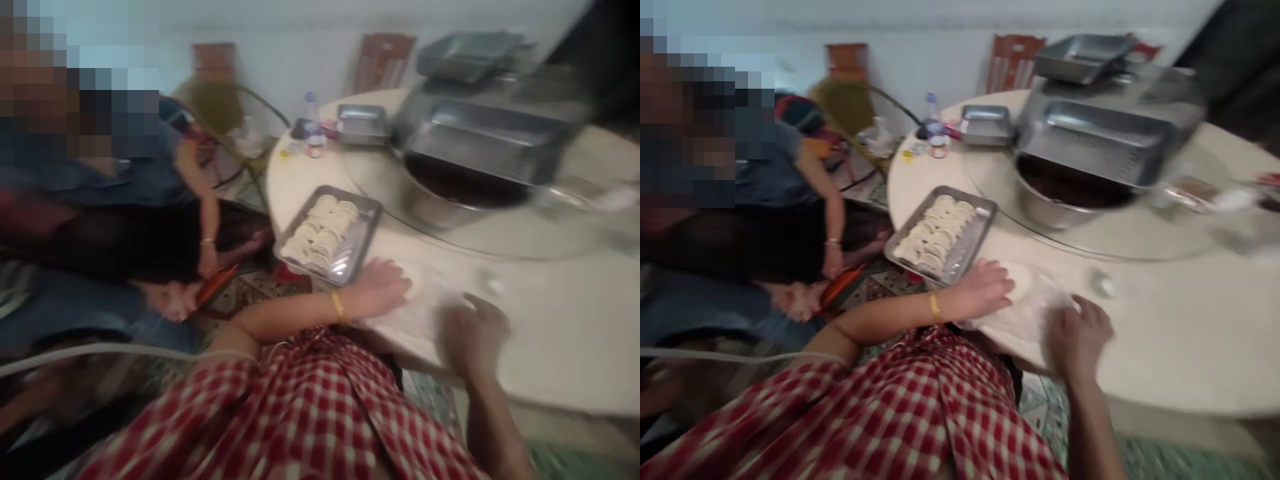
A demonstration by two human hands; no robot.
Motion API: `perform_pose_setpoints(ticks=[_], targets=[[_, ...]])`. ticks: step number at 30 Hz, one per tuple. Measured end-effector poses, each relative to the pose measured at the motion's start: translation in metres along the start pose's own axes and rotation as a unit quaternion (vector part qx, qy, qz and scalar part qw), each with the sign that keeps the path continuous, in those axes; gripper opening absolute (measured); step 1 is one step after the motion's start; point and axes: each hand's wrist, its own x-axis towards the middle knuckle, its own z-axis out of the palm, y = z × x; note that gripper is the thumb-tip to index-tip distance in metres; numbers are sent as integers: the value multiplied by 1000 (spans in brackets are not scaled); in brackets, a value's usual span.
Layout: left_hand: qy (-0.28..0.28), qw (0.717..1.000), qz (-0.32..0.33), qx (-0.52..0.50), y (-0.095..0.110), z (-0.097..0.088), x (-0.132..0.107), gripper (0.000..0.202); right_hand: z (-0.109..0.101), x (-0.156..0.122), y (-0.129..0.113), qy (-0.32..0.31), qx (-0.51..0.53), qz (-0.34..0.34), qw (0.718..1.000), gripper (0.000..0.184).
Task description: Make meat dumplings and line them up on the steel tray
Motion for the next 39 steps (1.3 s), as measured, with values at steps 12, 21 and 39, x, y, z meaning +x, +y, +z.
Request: perform_pose_setpoints(ticks=[12,21,39], targets=[[-37,997,-19,58,0,-4,12,17,-53,15,-30,197,143,92,966,14],[-49,998,-19,29,-9,-5,15,16,-22,31,-78,69,173,-19,982,14],[8,999,33,42,-6,-1,6,21,-10,27,-72,-15,145,-56,988,14]])
